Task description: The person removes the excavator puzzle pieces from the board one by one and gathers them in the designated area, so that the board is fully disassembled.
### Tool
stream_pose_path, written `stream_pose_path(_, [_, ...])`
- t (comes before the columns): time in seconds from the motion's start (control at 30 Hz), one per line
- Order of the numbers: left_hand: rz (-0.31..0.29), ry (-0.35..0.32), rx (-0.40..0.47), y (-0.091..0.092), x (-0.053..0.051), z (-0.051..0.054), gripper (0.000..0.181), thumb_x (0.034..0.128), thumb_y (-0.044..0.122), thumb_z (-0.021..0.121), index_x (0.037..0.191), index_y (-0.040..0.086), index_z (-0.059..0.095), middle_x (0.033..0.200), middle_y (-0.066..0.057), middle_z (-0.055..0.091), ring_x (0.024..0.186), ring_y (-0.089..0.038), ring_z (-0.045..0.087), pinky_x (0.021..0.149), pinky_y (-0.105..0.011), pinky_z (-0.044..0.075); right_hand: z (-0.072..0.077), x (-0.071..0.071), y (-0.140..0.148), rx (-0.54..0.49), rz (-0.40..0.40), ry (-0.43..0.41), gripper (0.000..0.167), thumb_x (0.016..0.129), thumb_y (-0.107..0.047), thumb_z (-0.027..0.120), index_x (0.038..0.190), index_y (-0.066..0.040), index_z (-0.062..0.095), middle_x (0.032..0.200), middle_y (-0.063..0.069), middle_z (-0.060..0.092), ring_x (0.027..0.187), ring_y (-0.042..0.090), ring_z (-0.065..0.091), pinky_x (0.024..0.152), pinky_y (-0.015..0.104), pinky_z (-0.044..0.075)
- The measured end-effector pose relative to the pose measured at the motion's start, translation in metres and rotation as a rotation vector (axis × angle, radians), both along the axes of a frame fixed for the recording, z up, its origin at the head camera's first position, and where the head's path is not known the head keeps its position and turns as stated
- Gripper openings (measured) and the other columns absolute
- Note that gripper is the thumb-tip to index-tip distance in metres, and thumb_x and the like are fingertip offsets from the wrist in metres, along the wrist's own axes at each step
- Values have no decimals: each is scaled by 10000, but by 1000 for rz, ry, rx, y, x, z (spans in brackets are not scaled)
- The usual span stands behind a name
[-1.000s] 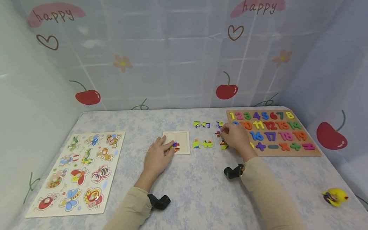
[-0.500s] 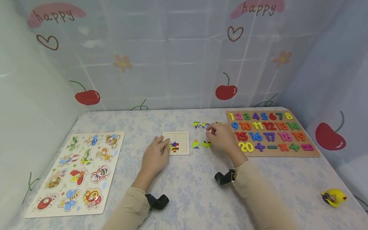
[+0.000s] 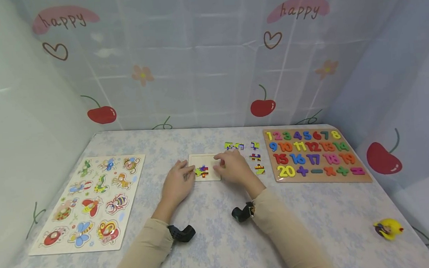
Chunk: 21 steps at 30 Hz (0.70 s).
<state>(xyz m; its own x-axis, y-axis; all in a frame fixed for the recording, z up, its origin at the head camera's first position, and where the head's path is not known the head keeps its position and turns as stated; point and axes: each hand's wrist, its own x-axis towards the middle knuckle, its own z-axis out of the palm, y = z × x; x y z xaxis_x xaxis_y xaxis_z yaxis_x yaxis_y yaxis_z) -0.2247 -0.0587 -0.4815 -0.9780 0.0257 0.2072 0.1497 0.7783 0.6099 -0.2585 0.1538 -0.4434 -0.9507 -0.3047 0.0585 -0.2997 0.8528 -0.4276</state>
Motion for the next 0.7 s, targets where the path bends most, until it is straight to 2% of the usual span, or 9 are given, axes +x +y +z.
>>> stream_pose_path(0.13, [3, 7, -8, 1, 1, 0, 307, 987, 304, 587, 1237, 187, 721, 1470, -80, 545, 1464, -315, 375, 1201, -515, 316, -1, -1, -13, 57, 49, 18, 345, 935, -329, 670, 1239, -170, 700, 903, 7, 610, 857, 210, 451, 687, 321, 370])
stream_pose_path(0.27, [3, 8, -13, 1, 1, -1, 304, 988, 304, 583, 1236, 197, 722, 1465, -76, 551, 1464, -307, 376, 1203, -508, 316, -3, 0, -22, 88, 85, 21, 293, 922, -320, 687, 1164, -161, 732, 956, 9, 643, 868, 195, 464, 720, 321, 397])
stream_pose_path(0.43, [-4, 12, -23, 2, 0, -1, 310, 991, 298, 571, 1241, 189, 719, 1458, -78, 558, 1460, -313, 381, 1200, -507, 322, -4, 1, -28, 101, 75, 26, 237, 908, -317, 703, 1074, -150, 735, 935, -3, 632, 872, 193, 464, 752, 329, 407])
stream_pose_path(0.57, [-3, 4, -13, 2, 0, 0, 309, 991, 295, 573, 1240, 183, 719, 1456, -75, 559, 1461, -310, 380, 1200, -507, 322, -4, 1, -29, 78, 52, 14, 213, 895, -310, 716, 1033, -147, 719, 901, -10, 615, 868, 197, 455, 745, 320, 391])
stream_pose_path(0.7, [7, -15, -8, 1, 0, 0, 310, 986, 296, 576, 1241, 190, 718, 1459, -54, 559, 1467, -288, 375, 1210, -486, 309, -3, 1, -30, -34, 9, -53, 198, 871, -289, 745, 998, -149, 687, 889, -21, 651, 883, 181, 505, 753, 320, 425])
